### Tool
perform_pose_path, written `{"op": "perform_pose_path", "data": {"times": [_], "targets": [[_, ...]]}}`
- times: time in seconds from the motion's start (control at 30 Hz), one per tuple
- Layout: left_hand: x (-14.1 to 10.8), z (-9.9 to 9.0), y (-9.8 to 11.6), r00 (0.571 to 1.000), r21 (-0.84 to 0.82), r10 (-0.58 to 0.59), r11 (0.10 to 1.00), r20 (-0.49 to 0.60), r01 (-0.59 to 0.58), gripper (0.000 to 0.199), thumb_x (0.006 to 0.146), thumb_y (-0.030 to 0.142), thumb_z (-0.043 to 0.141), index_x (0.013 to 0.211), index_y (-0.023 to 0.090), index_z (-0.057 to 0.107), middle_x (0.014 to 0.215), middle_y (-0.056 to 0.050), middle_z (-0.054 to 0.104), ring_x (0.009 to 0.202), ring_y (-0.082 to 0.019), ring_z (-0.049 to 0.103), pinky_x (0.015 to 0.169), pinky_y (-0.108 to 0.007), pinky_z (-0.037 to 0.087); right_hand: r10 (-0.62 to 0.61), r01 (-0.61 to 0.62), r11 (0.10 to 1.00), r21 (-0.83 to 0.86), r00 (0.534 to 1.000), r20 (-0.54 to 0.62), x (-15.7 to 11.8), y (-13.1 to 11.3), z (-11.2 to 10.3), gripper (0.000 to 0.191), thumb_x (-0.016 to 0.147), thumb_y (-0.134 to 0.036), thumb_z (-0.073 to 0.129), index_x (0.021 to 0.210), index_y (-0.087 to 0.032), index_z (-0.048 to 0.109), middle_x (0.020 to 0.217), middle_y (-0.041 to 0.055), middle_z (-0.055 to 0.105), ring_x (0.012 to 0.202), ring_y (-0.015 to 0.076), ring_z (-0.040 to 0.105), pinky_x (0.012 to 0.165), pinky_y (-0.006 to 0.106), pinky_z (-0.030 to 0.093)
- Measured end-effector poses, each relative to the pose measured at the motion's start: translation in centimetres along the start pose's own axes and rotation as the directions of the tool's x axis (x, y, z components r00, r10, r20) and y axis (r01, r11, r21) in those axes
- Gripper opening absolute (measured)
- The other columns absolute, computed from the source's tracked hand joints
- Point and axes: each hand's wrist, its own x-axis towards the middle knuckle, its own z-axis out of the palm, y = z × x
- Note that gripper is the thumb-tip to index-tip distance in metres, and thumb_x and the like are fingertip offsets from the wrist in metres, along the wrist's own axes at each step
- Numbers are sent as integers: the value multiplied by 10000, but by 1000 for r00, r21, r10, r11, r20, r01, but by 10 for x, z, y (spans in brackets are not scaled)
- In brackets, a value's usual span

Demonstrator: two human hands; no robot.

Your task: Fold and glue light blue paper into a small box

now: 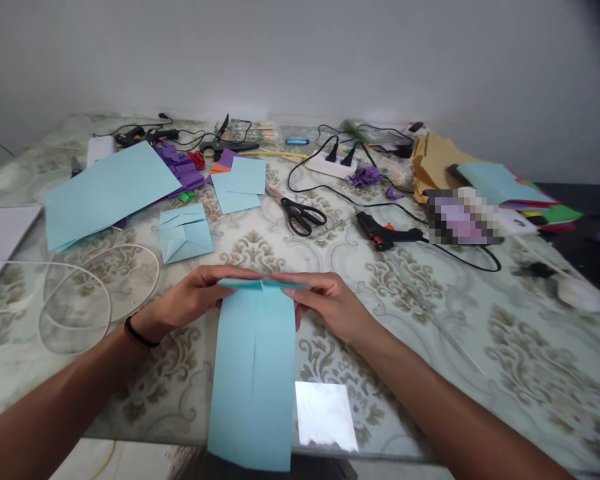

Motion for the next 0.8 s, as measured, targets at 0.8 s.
{"op": "perform_pose_path", "data": {"times": [0.8], "targets": [[6, 7, -5, 997, -162, -64, 985, -45, 56, 770, 792, 298, 882, 1420, 244, 439, 927, -20, 753, 835, -223, 756, 681, -294, 594, -38, 27, 998, -54, 971, -235, 3, 0, 3, 772, 804, -394, 869, 1485, -283, 524, 909, -23, 673, 700, 141, 623, 581, 271, 559]]}}
